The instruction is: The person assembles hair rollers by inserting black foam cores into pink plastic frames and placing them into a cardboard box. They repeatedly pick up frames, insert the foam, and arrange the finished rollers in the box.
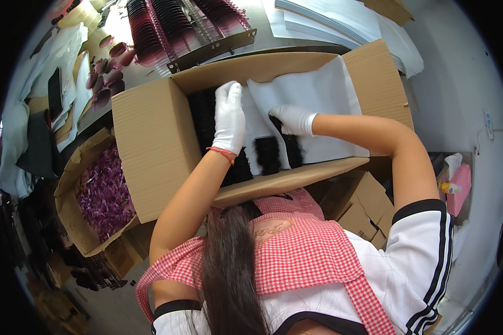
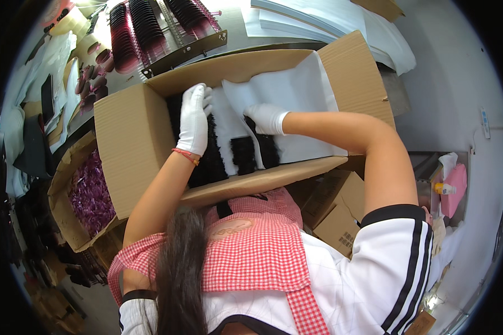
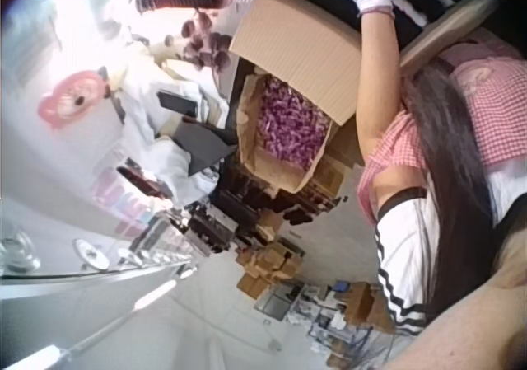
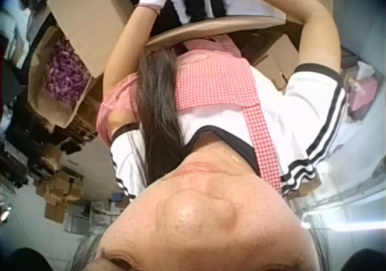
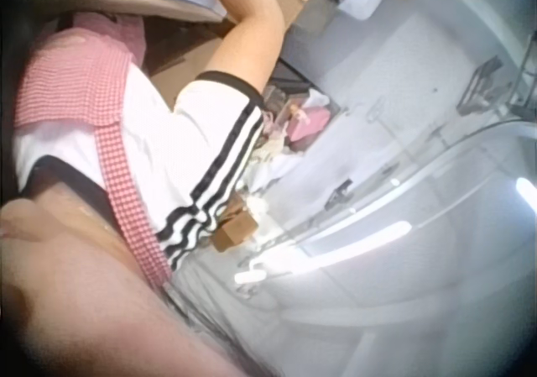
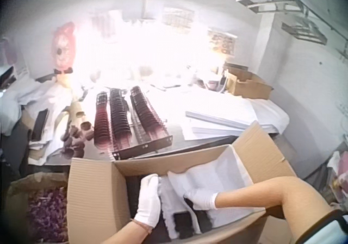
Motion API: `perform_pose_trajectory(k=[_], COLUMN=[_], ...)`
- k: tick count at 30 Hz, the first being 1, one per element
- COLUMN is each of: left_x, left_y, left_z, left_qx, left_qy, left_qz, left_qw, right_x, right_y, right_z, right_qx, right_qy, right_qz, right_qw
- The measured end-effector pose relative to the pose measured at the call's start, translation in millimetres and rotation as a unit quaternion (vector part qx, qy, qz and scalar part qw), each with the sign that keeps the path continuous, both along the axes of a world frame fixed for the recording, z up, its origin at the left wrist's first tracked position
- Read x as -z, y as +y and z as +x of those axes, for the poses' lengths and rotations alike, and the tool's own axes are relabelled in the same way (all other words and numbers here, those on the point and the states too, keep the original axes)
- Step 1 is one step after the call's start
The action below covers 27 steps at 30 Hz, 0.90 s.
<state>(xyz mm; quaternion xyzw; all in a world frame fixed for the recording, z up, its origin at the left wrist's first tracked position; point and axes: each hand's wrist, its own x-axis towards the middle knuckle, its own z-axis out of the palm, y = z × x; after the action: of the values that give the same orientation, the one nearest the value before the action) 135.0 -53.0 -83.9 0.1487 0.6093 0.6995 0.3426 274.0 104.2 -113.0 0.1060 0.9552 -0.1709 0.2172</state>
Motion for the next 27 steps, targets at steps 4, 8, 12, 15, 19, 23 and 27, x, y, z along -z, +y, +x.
perform_pose_trajectory(k=[4, 8, 12, 15, 19, 23, 27], left_x=[-4.5, -7.5, -10.9, -14.0, -10.7, -0.2, 1.8], left_y=[-13.0, -24.2, -25.9, -23.5, -19.0, -17.7, -16.6], left_z=[-30.7, -77.0, -117.2, -142.1, -168.8, -182.8, -189.4], left_qx=[-0.112, -0.250, -0.257, -0.197, 0.008, 0.031, 0.053], left_qy=[0.225, 0.482, 0.473, 0.465, 0.400, 0.353, 0.360], left_qz=[0.056, -0.083, -0.254, -0.341, -0.411, -0.275, -0.317], left_qw=[0.966, 0.836, 0.804, 0.793, 0.819, 0.894, 0.876], right_x=[18.7, 26.4, 1.1, -47.1, -97.6, -112.1, -106.8], right_y=[-11.1, -26.9, -30.8, -12.4, -7.2, -2.4, 8.3], right_z=[18.8, 29.2, 18.1, -22.9, -109.0, -202.1, -249.4], right_qx=[-0.009, -0.044, -0.081, -0.075, -0.024, 0.185, 0.176], right_qy=[0.043, 0.140, 0.102, -0.079, 0.396, 0.371, 0.327], right_qz=[0.023, 0.081, 0.167, 0.056, -0.045, -0.269, -0.334], right_qw=[0.999, 0.986, 0.977, 0.992, 0.917, 0.869, 0.866])
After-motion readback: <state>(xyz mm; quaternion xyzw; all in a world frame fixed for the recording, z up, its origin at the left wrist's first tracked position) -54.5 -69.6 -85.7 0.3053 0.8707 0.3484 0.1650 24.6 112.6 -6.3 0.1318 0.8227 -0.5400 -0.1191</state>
